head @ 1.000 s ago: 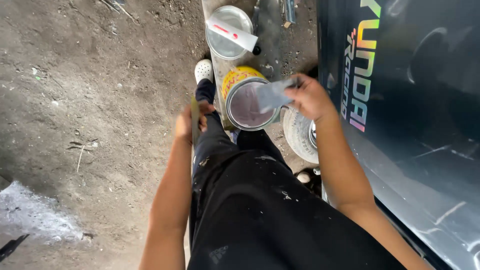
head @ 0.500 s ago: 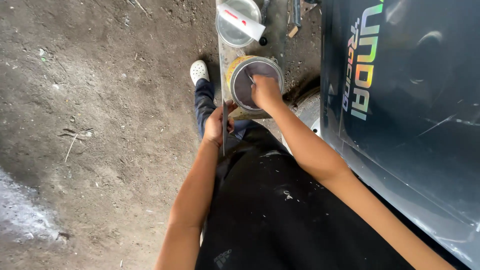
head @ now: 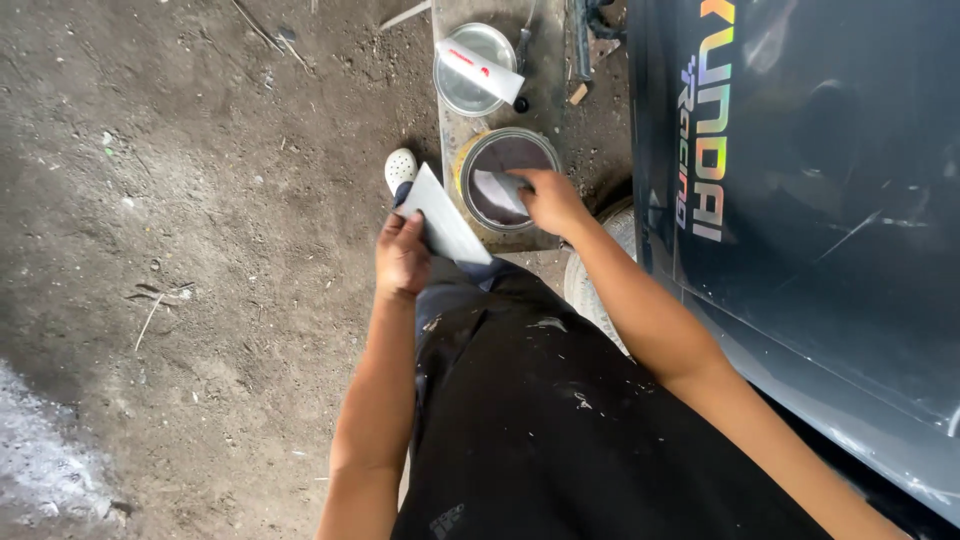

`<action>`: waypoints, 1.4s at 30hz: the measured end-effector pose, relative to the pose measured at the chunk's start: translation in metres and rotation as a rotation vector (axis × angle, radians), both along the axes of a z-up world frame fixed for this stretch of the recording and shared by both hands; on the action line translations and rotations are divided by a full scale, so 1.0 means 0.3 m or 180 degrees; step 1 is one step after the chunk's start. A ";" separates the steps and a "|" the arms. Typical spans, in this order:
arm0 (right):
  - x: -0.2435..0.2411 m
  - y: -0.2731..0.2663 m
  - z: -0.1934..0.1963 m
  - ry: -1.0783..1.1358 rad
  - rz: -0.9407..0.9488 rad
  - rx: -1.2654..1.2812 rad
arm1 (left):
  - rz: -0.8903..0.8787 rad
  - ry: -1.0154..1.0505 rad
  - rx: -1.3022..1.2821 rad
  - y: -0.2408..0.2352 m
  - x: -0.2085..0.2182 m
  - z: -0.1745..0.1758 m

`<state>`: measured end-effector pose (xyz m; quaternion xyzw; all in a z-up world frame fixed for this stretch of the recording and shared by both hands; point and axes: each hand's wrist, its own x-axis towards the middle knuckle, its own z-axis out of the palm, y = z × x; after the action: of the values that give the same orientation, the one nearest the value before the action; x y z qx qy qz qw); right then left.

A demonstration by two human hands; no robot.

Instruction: The person scoops pink body filler from a can onto a metal putty knife and mixes it with a hardener. They then apply the filler to a damaged area on the side of a car using two putty knives to spread and smooth the material.

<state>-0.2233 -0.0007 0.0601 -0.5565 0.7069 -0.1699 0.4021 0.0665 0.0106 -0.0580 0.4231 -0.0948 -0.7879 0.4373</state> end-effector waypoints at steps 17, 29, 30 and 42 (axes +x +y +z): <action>-0.040 0.196 0.544 -0.0506 -0.0160 -0.1837 | 0.0246 0.1215 -0.0541 -0.332 -0.069 0.614; -0.041 0.182 0.804 -0.0920 0.0168 -0.2840 | -0.0480 -0.0455 -0.0685 -0.277 -0.365 0.757; -0.045 0.167 0.783 -0.1045 0.0442 -0.2994 | -0.0377 0.0338 -0.0167 -0.267 -0.371 0.853; 0.033 0.060 0.707 -0.0633 0.0667 -0.2943 | 0.0149 0.0766 -0.0947 -0.204 -0.275 0.933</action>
<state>-0.2134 0.0174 0.2722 -0.7262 0.4557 -0.4772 0.1932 -0.0160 -0.0506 0.2219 0.2586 -0.1474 -0.7997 0.5214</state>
